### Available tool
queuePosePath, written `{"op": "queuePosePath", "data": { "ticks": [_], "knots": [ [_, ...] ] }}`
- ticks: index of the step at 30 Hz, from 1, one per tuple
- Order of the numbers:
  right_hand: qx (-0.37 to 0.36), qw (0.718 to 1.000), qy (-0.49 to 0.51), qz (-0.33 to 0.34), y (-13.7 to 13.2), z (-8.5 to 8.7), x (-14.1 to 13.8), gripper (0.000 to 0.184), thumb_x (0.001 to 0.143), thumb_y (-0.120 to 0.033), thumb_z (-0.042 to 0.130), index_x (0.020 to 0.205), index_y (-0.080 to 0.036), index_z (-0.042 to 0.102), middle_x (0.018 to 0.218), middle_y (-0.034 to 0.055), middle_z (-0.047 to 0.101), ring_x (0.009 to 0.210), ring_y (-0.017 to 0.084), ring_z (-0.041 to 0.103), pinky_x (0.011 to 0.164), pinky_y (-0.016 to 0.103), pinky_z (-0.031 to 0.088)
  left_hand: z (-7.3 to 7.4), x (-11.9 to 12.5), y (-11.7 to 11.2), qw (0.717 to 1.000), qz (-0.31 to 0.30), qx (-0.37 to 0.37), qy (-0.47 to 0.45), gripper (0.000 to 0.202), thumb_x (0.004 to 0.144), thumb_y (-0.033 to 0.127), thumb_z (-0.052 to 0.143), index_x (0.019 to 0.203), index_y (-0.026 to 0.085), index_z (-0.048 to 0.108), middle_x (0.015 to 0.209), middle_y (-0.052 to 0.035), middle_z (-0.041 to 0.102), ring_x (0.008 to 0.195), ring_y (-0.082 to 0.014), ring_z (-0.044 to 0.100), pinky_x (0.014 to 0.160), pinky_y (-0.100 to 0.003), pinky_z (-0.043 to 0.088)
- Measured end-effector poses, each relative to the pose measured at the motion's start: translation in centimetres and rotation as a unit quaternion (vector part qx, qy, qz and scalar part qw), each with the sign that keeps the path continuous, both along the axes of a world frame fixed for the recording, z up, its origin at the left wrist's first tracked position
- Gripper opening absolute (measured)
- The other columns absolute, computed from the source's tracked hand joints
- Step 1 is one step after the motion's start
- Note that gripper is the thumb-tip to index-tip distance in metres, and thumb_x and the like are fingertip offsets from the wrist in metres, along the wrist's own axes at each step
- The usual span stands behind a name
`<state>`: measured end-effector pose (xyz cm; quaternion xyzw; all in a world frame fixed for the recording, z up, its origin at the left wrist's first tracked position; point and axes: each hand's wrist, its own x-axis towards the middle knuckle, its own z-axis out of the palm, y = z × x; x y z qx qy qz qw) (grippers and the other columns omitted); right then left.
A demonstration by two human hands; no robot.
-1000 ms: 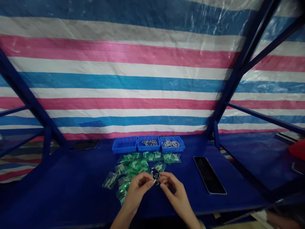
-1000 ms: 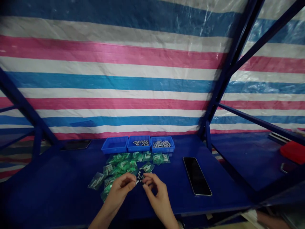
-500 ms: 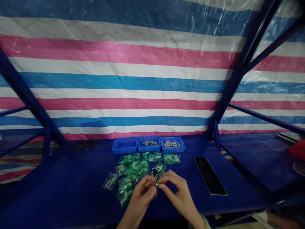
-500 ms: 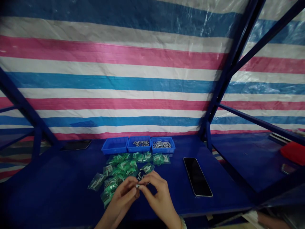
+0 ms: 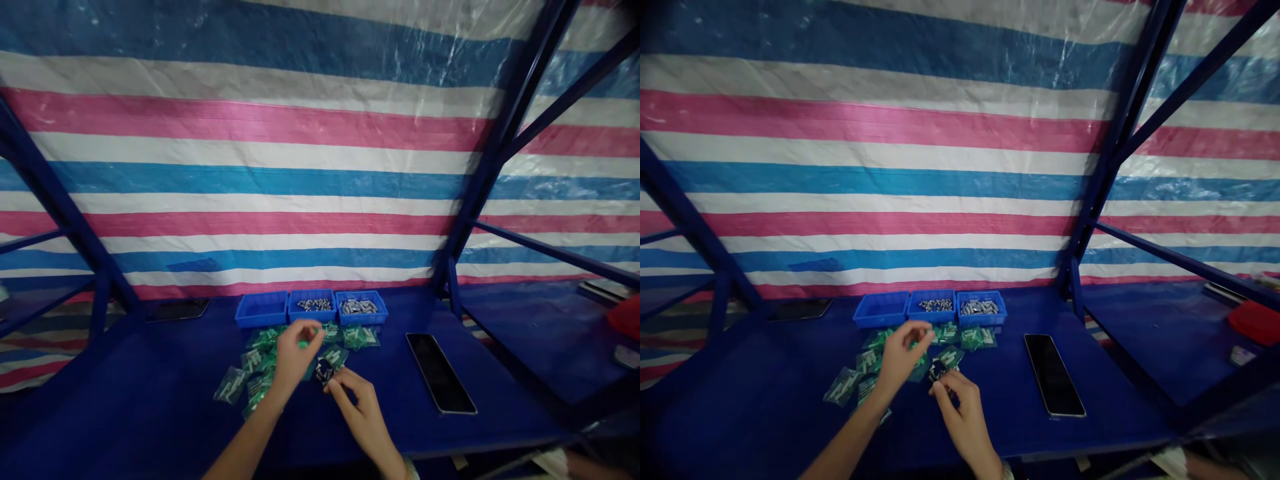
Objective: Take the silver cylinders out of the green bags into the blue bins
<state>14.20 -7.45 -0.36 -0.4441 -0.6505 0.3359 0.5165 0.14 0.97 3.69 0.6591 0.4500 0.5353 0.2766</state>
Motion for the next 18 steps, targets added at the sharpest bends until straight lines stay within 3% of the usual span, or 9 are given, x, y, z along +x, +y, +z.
{"op": "queuePosePath", "data": {
  "ticks": [3, 5, 7, 10, 13, 18],
  "knots": [
    [0.014, 1.000, -0.007, -0.012, -0.1, -0.3, 0.2, 0.034, 0.097, -0.035, 0.050, 0.075, -0.017, 0.068, 0.074, 0.0038, 0.065, 0.069, 0.016, 0.060, 0.066, 0.024, 0.043, 2.1, 0.0, 4.6, 0.994, 0.037, 0.050, 0.085, 0.019, 0.073, 0.024, 0.066, 0.090, 0.017, 0.069, 0.066, 0.0014, 0.059, 0.061, -0.0148, 0.054, 0.064, -0.026, 0.045],
    [0.023, 0.999, -0.021, -0.024, -0.3, -0.8, 0.5, 0.034, 0.097, -0.036, 0.049, 0.075, -0.017, 0.067, 0.073, 0.0035, 0.064, 0.067, 0.016, 0.059, 0.062, 0.024, 0.042, 2.2, -0.2, 5.5, 0.992, 0.050, 0.054, 0.104, 0.026, 0.074, 0.024, 0.065, 0.099, 0.018, 0.067, 0.063, 0.0030, 0.056, 0.059, -0.0150, 0.052, 0.063, -0.026, 0.043],
    [0.022, 0.998, -0.042, -0.048, -0.6, -1.6, 1.1, 0.034, 0.097, -0.036, 0.048, 0.075, -0.018, 0.065, 0.071, 0.0029, 0.063, 0.064, 0.016, 0.058, 0.059, 0.024, 0.041, 1.1, -0.7, 4.3, 0.988, 0.046, 0.041, 0.141, 0.025, 0.076, 0.024, 0.062, 0.100, 0.018, 0.067, 0.061, 0.0035, 0.055, 0.058, -0.0155, 0.052, 0.062, -0.027, 0.041],
    [0.013, 0.994, -0.072, -0.082, -0.9, -3.0, 2.1, 0.031, 0.098, -0.035, 0.047, 0.077, -0.018, 0.064, 0.072, 0.0031, 0.062, 0.066, 0.017, 0.059, 0.061, 0.025, 0.042, -1.7, -1.5, 0.0, 0.978, 0.001, -0.010, 0.207, 0.012, 0.076, 0.022, 0.062, 0.087, 0.021, 0.068, 0.061, 0.0029, 0.056, 0.056, -0.0158, 0.052, 0.059, -0.026, 0.039],
    [0.012, 0.992, -0.092, -0.085, -1.2, -4.0, 2.5, 0.028, 0.098, -0.034, 0.046, 0.082, -0.019, 0.064, 0.076, 0.0041, 0.064, 0.071, 0.019, 0.061, 0.065, 0.026, 0.045, -4.1, -1.8, -3.8, 0.967, 0.010, -0.038, 0.251, 0.011, 0.076, 0.018, 0.061, 0.082, 0.022, 0.068, 0.065, 0.0010, 0.058, 0.061, -0.0177, 0.056, 0.059, -0.026, 0.040],
    [0.013, 0.992, -0.102, -0.075, -1.4, -4.1, 1.5, 0.026, 0.099, -0.031, 0.045, 0.085, -0.020, 0.064, 0.079, 0.0049, 0.065, 0.074, 0.019, 0.062, 0.068, 0.027, 0.046, -5.5, -1.6, -5.1, 0.939, 0.016, -0.034, 0.341, 0.018, 0.078, 0.011, 0.057, 0.088, 0.021, 0.069, 0.091, -0.0066, 0.063, 0.088, -0.0253, 0.062, 0.076, -0.034, 0.047]
  ]
}}
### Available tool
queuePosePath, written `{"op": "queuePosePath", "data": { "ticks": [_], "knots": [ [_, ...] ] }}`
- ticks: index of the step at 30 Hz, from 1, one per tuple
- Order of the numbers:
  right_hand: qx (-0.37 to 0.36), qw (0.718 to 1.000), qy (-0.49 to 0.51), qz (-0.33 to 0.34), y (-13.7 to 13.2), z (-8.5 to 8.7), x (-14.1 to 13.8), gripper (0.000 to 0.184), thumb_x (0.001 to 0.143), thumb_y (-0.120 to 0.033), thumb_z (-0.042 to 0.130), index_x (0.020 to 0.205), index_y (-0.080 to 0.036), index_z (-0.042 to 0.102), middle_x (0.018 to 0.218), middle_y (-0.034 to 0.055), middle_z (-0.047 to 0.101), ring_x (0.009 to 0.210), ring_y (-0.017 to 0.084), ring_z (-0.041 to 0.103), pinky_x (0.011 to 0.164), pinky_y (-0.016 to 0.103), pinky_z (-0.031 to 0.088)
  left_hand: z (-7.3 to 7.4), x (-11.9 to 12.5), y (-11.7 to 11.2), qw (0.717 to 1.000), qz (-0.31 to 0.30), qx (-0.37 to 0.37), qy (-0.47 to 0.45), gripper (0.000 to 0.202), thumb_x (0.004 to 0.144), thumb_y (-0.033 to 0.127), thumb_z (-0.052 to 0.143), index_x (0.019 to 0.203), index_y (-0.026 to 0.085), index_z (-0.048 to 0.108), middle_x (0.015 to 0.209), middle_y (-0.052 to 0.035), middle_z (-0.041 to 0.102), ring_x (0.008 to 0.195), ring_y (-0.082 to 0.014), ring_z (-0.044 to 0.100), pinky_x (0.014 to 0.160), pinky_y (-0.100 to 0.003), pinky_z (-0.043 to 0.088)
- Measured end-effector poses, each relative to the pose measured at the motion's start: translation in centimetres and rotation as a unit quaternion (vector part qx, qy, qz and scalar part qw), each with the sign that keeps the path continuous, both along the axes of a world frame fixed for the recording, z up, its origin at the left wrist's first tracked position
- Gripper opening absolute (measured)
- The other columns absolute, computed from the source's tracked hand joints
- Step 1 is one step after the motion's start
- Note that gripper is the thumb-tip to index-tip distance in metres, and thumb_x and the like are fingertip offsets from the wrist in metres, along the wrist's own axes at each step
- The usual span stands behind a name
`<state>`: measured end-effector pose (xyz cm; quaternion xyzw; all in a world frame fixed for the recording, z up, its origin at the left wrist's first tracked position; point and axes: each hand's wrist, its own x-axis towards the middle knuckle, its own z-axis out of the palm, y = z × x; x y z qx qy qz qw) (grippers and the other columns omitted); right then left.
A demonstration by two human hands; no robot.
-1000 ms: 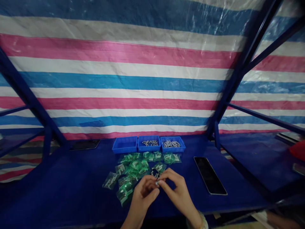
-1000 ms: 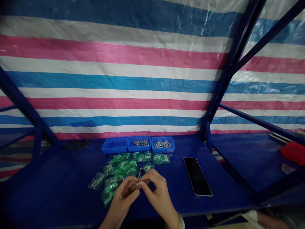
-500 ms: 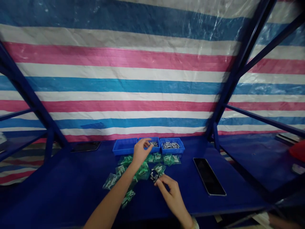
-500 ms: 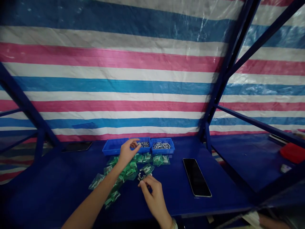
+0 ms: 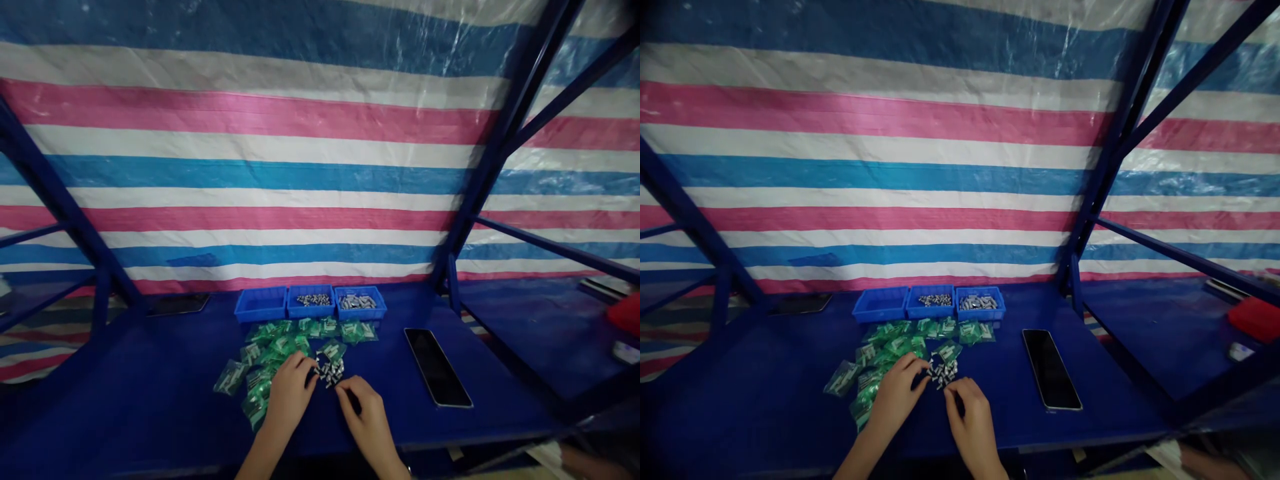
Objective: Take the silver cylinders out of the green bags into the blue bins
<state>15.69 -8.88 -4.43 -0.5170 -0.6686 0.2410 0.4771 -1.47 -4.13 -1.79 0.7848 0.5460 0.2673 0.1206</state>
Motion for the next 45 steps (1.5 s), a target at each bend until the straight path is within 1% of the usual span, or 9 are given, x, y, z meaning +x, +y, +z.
{"op": "queuePosePath", "data": {
  "ticks": [4, 7, 11, 16, 21, 29, 36, 40, 45],
  "knots": [
    [-0.001, 1.000, 0.001, 0.007, -0.1, 0.1, -0.6, 0.025, 0.098, -0.029, 0.045, 0.085, -0.019, 0.063, 0.081, 0.0056, 0.065, 0.076, 0.019, 0.062, 0.072, 0.029, 0.047, -0.5, -0.1, 0.6, 0.999, -0.013, 0.012, 0.032, 0.021, 0.081, 0.008, 0.053, 0.089, 0.020, 0.068, 0.094, -0.0086, 0.063, 0.094, -0.0273, 0.061, 0.081, -0.038, 0.048],
    [-0.002, 1.000, 0.012, 0.002, 0.1, 0.0, -0.4, 0.025, 0.098, -0.028, 0.045, 0.084, -0.019, 0.064, 0.080, 0.0058, 0.065, 0.075, 0.019, 0.063, 0.071, 0.028, 0.049, -0.4, -0.4, 0.6, 0.999, -0.028, 0.025, -0.007, 0.018, 0.083, 0.011, 0.053, 0.085, 0.021, 0.068, 0.093, -0.0079, 0.063, 0.092, -0.0263, 0.061, 0.079, -0.037, 0.049],
    [0.016, 0.999, 0.049, 0.002, 0.5, 0.6, 0.0, 0.018, 0.095, -0.026, 0.048, 0.096, -0.018, 0.065, 0.084, 0.0060, 0.067, 0.076, 0.019, 0.065, 0.071, 0.028, 0.051, 1.2, -0.4, -0.2, 0.991, -0.034, 0.048, -0.123, 0.009, 0.083, 0.020, 0.059, 0.083, 0.023, 0.068, 0.092, -0.0059, 0.066, 0.088, -0.0237, 0.062, 0.080, -0.034, 0.049],
    [0.076, 0.993, 0.060, 0.066, 1.0, 3.3, 0.1, 0.027, 0.092, -0.021, 0.053, 0.118, -0.021, 0.061, 0.097, 0.0072, 0.069, 0.086, 0.020, 0.066, 0.079, 0.030, 0.054, 3.5, 0.0, -1.7, 0.971, -0.023, -0.019, -0.237, 0.006, 0.080, 0.024, 0.065, 0.082, 0.023, 0.070, 0.074, -0.0015, 0.068, 0.065, -0.0179, 0.059, 0.065, -0.028, 0.047],
    [0.116, 0.985, 0.057, 0.111, 1.2, 5.3, 0.0, 0.020, 0.092, -0.017, 0.052, 0.101, -0.024, 0.069, 0.091, 0.0061, 0.070, 0.087, 0.020, 0.066, 0.080, 0.032, 0.054, 4.0, 0.2, -2.4, 0.947, -0.045, -0.089, -0.306, 0.008, 0.080, 0.028, 0.065, 0.081, 0.021, 0.070, 0.073, -0.0021, 0.067, 0.069, -0.0185, 0.061, 0.067, -0.027, 0.049],
    [0.101, 0.988, 0.045, 0.107, 1.2, 6.6, 0.2, 0.012, 0.092, -0.024, 0.059, 0.089, -0.022, 0.070, 0.081, 0.0052, 0.069, 0.080, 0.021, 0.064, 0.073, 0.032, 0.052, 2.9, 0.8, -3.3, 0.890, -0.027, -0.147, -0.431, 0.023, 0.072, 0.028, 0.074, 0.092, 0.020, 0.067, 0.077, -0.0020, 0.067, 0.070, -0.0173, 0.063, 0.070, -0.027, 0.053],
    [0.071, 0.995, 0.048, 0.056, 2.0, 5.5, -0.9, 0.025, 0.095, -0.029, 0.052, 0.076, -0.019, 0.065, 0.073, 0.0031, 0.064, 0.069, 0.017, 0.059, 0.064, 0.027, 0.047, 2.1, 1.7, -3.4, 0.879, 0.014, -0.126, -0.459, 0.019, 0.075, 0.035, 0.072, 0.082, 0.018, 0.067, 0.074, -0.0021, 0.066, 0.071, -0.0183, 0.064, 0.068, -0.026, 0.052],
    [0.040, 0.995, 0.051, 0.075, 1.8, 4.6, -1.1, 0.032, 0.099, -0.030, 0.044, 0.076, -0.018, 0.063, 0.073, 0.0033, 0.062, 0.071, 0.016, 0.058, 0.065, 0.025, 0.044, 3.0, 1.5, -0.6, 0.915, -0.014, -0.065, -0.397, 0.011, 0.078, 0.028, 0.068, 0.083, 0.019, 0.067, 0.069, -0.0001, 0.063, 0.066, -0.0161, 0.062, 0.064, -0.025, 0.050],
    [0.013, 0.995, 0.051, 0.083, 1.1, 4.2, -0.6, 0.029, 0.099, -0.030, 0.046, 0.080, -0.019, 0.065, 0.078, 0.0039, 0.065, 0.076, 0.018, 0.061, 0.070, 0.025, 0.044, 6.5, 1.1, 8.1, 0.967, -0.018, 0.065, -0.244, 0.012, 0.078, 0.023, 0.063, 0.087, 0.017, 0.067, 0.074, -0.0020, 0.065, 0.068, -0.0161, 0.059, 0.068, -0.027, 0.048]
  ]
}}
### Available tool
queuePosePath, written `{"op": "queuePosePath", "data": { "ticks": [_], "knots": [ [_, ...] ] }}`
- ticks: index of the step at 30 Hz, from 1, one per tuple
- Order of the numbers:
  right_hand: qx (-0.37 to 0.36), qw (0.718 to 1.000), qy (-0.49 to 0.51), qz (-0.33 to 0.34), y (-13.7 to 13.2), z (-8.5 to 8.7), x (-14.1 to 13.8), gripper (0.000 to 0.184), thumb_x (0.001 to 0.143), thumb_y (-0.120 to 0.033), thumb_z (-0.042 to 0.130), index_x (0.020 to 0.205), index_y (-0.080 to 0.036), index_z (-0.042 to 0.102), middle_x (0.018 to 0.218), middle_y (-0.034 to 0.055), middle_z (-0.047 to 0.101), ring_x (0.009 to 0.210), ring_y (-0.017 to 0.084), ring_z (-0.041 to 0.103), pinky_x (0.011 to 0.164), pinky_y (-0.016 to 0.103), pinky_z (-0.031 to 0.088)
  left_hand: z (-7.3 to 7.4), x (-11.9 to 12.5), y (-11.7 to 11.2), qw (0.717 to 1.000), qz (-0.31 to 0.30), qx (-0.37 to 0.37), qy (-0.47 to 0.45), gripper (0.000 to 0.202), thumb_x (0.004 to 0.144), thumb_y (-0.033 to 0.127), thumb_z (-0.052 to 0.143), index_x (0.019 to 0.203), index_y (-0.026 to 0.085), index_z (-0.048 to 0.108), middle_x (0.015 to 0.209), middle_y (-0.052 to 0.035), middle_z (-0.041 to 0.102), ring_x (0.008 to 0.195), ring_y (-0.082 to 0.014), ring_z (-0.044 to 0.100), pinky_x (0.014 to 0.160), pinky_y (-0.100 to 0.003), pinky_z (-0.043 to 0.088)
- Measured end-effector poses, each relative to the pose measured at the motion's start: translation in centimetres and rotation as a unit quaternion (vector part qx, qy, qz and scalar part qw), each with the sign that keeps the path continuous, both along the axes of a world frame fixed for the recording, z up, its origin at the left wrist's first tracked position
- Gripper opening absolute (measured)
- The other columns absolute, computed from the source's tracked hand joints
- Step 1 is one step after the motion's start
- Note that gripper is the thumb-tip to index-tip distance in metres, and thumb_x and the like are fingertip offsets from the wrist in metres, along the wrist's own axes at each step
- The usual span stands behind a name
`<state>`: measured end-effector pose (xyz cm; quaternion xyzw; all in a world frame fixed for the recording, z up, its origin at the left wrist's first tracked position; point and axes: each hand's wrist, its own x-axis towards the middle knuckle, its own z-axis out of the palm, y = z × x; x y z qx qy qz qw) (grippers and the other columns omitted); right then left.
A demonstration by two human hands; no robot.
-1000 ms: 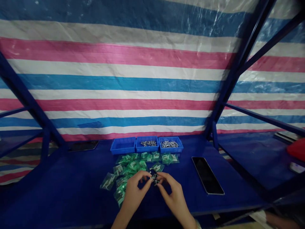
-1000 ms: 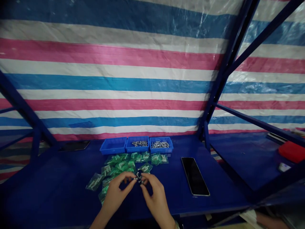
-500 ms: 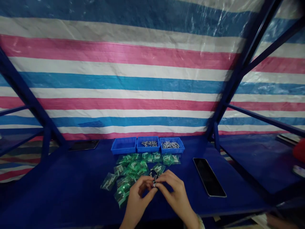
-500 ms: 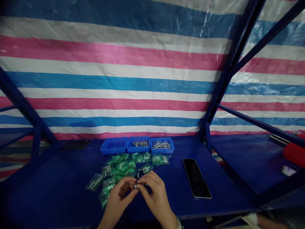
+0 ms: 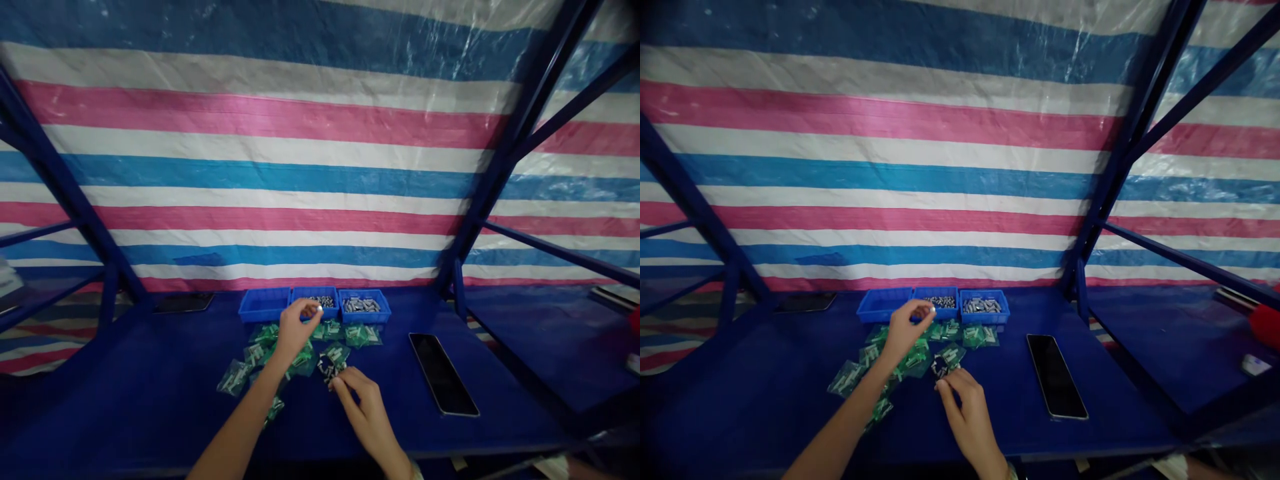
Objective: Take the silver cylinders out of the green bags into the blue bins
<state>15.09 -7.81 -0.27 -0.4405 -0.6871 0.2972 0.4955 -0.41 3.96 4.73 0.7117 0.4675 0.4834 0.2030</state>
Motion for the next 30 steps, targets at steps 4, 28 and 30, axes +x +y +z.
{"op": "queuePosePath", "data": {
  "ticks": [4, 28, 30],
  "knots": [
    [-0.020, 1.000, -0.013, -0.015, -0.7, -0.7, 0.8, 0.029, 0.100, -0.030, 0.044, 0.080, -0.019, 0.064, 0.078, 0.0037, 0.064, 0.075, 0.018, 0.061, 0.069, 0.025, 0.043, 0.4, -1.1, 2.7, 0.999, 0.015, -0.005, 0.040, 0.036, 0.074, 0.020, 0.065, 0.110, 0.017, 0.062, 0.073, 0.0008, 0.063, 0.058, -0.0142, 0.053, 0.062, -0.027, 0.045],
    [-0.024, 0.994, -0.100, -0.035, -0.5, -3.4, -0.4, 0.018, 0.093, -0.013, 0.048, 0.087, -0.020, 0.063, 0.084, 0.0040, 0.066, 0.081, 0.020, 0.062, 0.075, 0.029, 0.047, -5.4, -0.6, -5.5, 0.926, -0.055, -0.051, 0.371, 0.017, 0.084, 0.009, 0.059, 0.093, 0.022, 0.063, 0.099, -0.0037, 0.059, 0.101, -0.0241, 0.056, 0.083, -0.036, 0.043],
    [-0.019, 0.995, -0.094, -0.036, -0.4, -3.5, -0.4, 0.018, 0.094, -0.015, 0.048, 0.087, -0.020, 0.064, 0.084, 0.0042, 0.066, 0.081, 0.020, 0.063, 0.075, 0.029, 0.048, -5.4, -0.6, -5.5, 0.935, -0.053, -0.044, 0.349, 0.016, 0.082, 0.008, 0.059, 0.091, 0.021, 0.063, 0.099, -0.0039, 0.060, 0.099, -0.0238, 0.056, 0.083, -0.036, 0.043]
  ]
}}
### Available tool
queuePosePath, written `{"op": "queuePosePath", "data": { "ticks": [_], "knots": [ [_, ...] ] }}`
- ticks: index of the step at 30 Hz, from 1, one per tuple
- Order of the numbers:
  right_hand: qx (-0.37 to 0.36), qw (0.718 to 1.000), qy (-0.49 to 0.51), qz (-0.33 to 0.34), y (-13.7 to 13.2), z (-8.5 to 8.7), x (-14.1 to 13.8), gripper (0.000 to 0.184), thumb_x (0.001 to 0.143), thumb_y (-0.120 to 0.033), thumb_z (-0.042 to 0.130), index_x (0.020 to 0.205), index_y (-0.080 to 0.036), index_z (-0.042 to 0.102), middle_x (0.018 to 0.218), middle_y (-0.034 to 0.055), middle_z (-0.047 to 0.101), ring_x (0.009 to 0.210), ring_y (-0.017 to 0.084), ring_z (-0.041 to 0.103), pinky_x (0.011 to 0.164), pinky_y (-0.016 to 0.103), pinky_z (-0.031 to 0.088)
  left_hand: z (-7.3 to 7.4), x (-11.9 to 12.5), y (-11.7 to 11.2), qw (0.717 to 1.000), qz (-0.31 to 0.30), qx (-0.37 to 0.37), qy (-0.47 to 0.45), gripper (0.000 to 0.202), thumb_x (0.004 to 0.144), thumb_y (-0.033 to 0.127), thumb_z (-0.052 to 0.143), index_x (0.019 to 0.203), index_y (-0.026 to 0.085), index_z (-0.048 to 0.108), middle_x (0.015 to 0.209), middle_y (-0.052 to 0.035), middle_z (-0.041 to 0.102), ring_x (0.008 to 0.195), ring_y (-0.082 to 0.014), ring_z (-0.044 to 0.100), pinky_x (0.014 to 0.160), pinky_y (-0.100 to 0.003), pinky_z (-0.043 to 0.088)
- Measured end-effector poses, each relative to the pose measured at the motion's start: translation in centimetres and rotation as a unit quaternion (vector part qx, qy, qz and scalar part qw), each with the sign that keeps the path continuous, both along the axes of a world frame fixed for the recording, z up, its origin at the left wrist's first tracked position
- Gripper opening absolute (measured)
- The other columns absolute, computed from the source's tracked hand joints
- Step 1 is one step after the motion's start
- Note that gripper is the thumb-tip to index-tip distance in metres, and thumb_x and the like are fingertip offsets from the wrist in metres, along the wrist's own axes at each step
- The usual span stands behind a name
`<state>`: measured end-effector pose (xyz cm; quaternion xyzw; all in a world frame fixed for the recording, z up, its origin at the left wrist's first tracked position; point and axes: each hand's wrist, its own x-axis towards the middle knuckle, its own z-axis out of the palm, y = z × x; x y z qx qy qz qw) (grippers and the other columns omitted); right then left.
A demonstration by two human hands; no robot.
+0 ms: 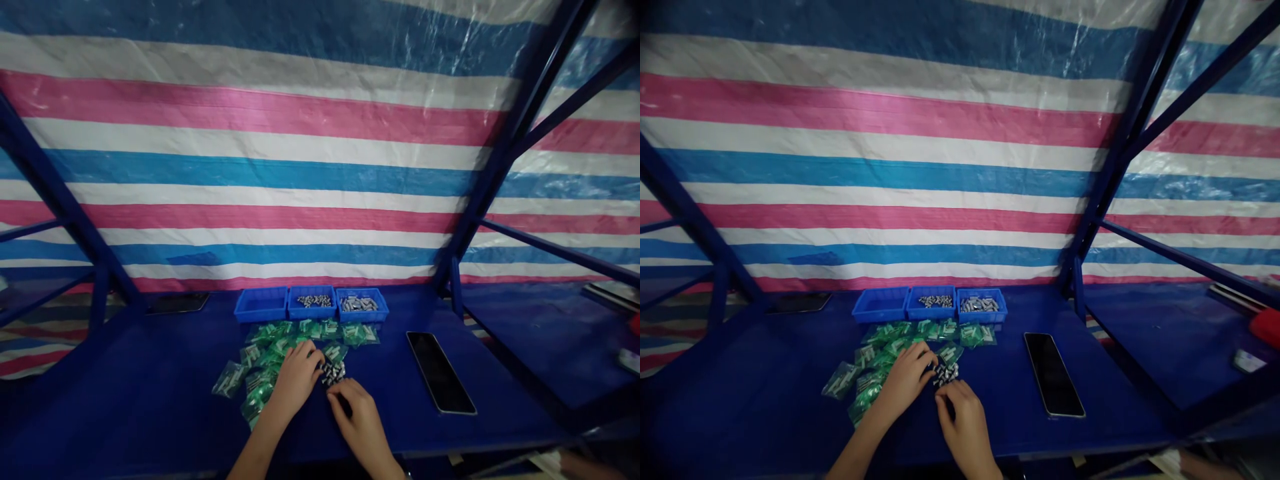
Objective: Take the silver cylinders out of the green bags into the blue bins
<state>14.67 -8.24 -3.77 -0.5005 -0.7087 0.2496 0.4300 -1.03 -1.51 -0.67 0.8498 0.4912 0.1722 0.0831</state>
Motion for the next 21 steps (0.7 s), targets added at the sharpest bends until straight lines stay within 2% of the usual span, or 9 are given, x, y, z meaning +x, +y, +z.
{"op": "queuePosePath", "data": {
  "ticks": [3, 6, 8, 11, 14, 18, 21],
  "knots": [
    [0.012, 1.000, 0.026, -0.009, 0.0, -0.3, 0.0, 0.019, 0.094, -0.017, 0.048, 0.087, -0.021, 0.065, 0.084, 0.0042, 0.066, 0.080, 0.020, 0.063, 0.073, 0.028, 0.049, 0.0, -0.2, -0.3, 0.995, -0.003, 0.013, -0.098, 0.016, 0.080, 0.006, 0.059, 0.088, 0.020, 0.062, 0.101, -0.0047, 0.061, 0.099, -0.0235, 0.056, 0.087, -0.037, 0.043],
    [0.031, 0.996, 0.082, -0.033, 0.1, -0.1, 0.0, 0.015, 0.094, -0.019, 0.049, 0.098, -0.021, 0.064, 0.086, 0.0041, 0.067, 0.078, 0.018, 0.065, 0.072, 0.026, 0.051, 0.4, -0.4, -1.3, 0.967, 0.026, -0.022, -0.252, 0.007, 0.081, 0.015, 0.061, 0.085, 0.020, 0.063, 0.089, -0.0031, 0.064, 0.083, -0.0202, 0.058, 0.080, -0.033, 0.045],
    [0.047, 0.991, 0.118, -0.040, 0.0, 0.3, 0.0, 0.019, 0.092, -0.019, 0.052, 0.109, -0.020, 0.061, 0.087, 0.0036, 0.067, 0.077, 0.017, 0.066, 0.072, 0.025, 0.052, 0.7, -0.4, -2.5, 0.926, 0.055, -0.087, -0.363, 0.008, 0.080, 0.023, 0.064, 0.088, 0.020, 0.063, 0.078, -0.0006, 0.061, 0.070, -0.0173, 0.056, 0.070, -0.029, 0.046],
    [0.075, 0.987, 0.138, -0.020, -0.2, 1.6, 0.0, 0.029, 0.090, -0.016, 0.055, 0.118, -0.021, 0.058, 0.092, 0.0035, 0.068, 0.078, 0.016, 0.066, 0.073, 0.023, 0.053, 1.1, -0.2, -4.1, 0.849, 0.057, -0.183, -0.492, 0.021, 0.076, 0.030, 0.070, 0.092, 0.020, 0.063, 0.073, 0.0016, 0.058, 0.066, -0.0147, 0.055, 0.064, -0.025, 0.044],
    [0.112, 0.985, 0.133, 0.016, -0.4, 3.1, -0.1, 0.028, 0.090, -0.012, 0.055, 0.115, -0.023, 0.060, 0.093, 0.0032, 0.068, 0.081, 0.016, 0.066, 0.073, 0.024, 0.053, 1.4, 0.1, -5.1, 0.810, 0.037, -0.229, -0.538, 0.022, 0.072, 0.034, 0.075, 0.081, 0.018, 0.063, 0.068, 0.0025, 0.055, 0.064, -0.0127, 0.052, 0.060, -0.021, 0.041],
    [0.149, 0.980, 0.120, 0.047, -0.4, 4.6, 0.1, 0.021, 0.091, -0.008, 0.053, 0.100, -0.024, 0.065, 0.087, 0.0025, 0.069, 0.080, 0.017, 0.065, 0.073, 0.026, 0.052, 1.7, 0.2, -5.5, 0.789, 0.023, -0.250, -0.561, 0.027, 0.067, 0.036, 0.081, 0.074, 0.017, 0.062, 0.064, 0.0034, 0.054, 0.060, -0.0108, 0.048, 0.057, -0.020, 0.037],
    [0.162, 0.981, 0.090, 0.064, -0.4, 5.2, 0.5, 0.019, 0.090, -0.008, 0.054, 0.098, -0.024, 0.064, 0.086, 0.0028, 0.069, 0.081, 0.018, 0.064, 0.074, 0.029, 0.051, 1.8, 0.2, -5.6, 0.783, 0.024, -0.253, -0.568, 0.029, 0.065, 0.035, 0.083, 0.073, 0.017, 0.062, 0.062, 0.0042, 0.054, 0.059, -0.0101, 0.047, 0.056, -0.019, 0.036]
  ]
}}
